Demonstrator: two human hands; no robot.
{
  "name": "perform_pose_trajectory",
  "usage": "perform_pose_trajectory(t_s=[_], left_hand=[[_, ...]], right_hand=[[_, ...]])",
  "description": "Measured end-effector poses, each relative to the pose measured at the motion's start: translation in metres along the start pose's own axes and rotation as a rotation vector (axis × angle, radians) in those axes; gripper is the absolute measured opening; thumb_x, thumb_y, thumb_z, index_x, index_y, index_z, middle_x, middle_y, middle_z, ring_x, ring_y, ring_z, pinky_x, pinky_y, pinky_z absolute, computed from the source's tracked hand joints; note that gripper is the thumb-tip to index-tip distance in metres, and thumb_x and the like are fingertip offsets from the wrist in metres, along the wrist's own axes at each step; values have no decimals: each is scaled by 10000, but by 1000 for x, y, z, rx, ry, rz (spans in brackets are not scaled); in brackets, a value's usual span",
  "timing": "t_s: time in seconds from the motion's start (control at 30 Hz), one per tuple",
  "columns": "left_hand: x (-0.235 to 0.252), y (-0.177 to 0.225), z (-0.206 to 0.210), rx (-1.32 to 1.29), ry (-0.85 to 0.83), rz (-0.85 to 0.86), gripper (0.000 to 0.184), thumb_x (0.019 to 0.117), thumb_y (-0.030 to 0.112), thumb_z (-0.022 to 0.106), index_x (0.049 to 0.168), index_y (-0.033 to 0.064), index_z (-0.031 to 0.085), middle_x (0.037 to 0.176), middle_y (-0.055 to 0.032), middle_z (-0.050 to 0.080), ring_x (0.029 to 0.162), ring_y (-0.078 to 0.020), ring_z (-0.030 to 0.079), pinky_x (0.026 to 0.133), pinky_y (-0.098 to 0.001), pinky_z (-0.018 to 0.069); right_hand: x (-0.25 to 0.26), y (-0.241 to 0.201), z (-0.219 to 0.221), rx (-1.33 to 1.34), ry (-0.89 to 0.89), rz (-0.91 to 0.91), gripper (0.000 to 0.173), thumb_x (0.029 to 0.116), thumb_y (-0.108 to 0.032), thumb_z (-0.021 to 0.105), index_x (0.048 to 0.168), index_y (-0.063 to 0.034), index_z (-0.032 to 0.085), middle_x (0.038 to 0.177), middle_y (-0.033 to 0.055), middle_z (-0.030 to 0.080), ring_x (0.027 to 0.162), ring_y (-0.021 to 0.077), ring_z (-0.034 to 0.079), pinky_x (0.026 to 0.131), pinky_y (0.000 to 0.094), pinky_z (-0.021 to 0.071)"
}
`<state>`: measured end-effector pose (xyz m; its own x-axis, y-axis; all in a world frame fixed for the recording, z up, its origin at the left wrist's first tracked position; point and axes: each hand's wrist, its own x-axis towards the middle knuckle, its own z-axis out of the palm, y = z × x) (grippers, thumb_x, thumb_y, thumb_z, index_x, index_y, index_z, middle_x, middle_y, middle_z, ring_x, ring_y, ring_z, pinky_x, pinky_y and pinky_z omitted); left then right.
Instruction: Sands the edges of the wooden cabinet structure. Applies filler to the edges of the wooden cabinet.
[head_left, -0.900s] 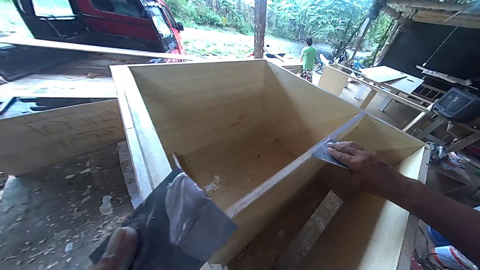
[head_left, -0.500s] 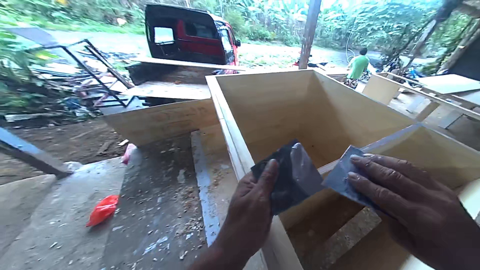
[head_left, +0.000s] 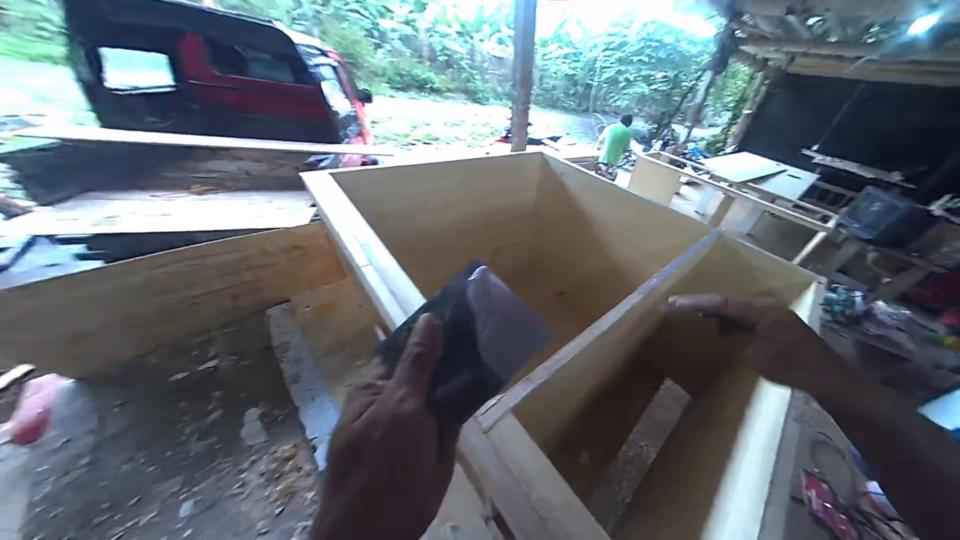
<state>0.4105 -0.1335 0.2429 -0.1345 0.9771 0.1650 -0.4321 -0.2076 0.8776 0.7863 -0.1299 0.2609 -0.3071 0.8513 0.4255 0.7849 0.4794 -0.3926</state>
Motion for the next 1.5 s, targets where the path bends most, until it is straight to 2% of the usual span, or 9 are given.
perform_pose_trajectory(t_s=[0.1,0.2,0.33,0.5,0.83,1.07,1.2,1.33,1.5], left_hand=[[-3,-13,-7,-32,-4,-18,294,1111,243,408,1137,69,644,955,-71,734,841,-173,741,737,-368,647],[-4,-26,-11,-56,-15,-35,304,1113,228,391,1132,68,649,958,-62,740,844,-156,742,741,-356,647],[-2,-38,-21,-61,-42,-28,286,1112,249,402,1155,89,634,971,-44,736,844,-140,735,747,-339,643],[-3,-41,-30,-88,-36,-33,268,1107,263,429,1156,102,638,987,-50,744,860,-144,739,759,-346,644],[-2,-42,-39,-102,-45,-55,265,1101,283,451,1162,115,647,1000,-57,741,870,-152,737,770,-366,642],[-5,-41,-38,-127,-54,-64,274,1107,263,424,1162,108,642,990,-54,743,851,-144,738,741,-342,644],[-4,-40,-35,-134,-64,-57,272,1103,271,437,1147,112,653,988,-53,745,852,-140,738,750,-343,644],[-3,-43,-40,-144,-85,-60,279,1104,275,434,1158,102,646,988,-71,742,843,-155,740,731,-350,647],[-2,-41,-38,-160,-90,-50,270,1103,266,440,1147,107,654,982,-62,743,846,-147,739,740,-337,644]], right_hand=[[18,51,-3,-66,41,82,371,1009,-37,512,1307,-155,700,1248,11,714,951,94,684,863,342,574],[32,75,10,-263,12,-29,419,970,28,526,1318,-129,697,1340,41,681,1193,200,661,1029,438,533],[42,89,23,-438,-8,-174,471,889,54,544,1282,-136,720,1368,34,668,1284,250,614,1055,476,510],[43,87,24,-480,-46,-184,461,864,48,568,1250,-141,736,1333,33,686,1263,265,622,1003,493,535],[47,87,22,-485,-22,-201,471,888,36,538,1282,-147,721,1356,32,674,1286,255,609,1055,461,508],[31,76,13,-421,-29,-215,431,888,5,513,1226,-128,744,1309,25,697,1269,224,617,1061,426,508],[29,53,31,-412,7,-195,427,903,-6,532,1260,-126,734,1342,37,682,1303,223,597,1100,414,484],[31,51,50,-451,-36,-206,499,853,70,571,1285,-130,720,1383,43,659,1331,249,579,1097,442,490],[18,49,36,-463,-67,-187,414,902,-43,550,1243,-173,745,1347,5,679,1313,215,588,1081,431,497]])
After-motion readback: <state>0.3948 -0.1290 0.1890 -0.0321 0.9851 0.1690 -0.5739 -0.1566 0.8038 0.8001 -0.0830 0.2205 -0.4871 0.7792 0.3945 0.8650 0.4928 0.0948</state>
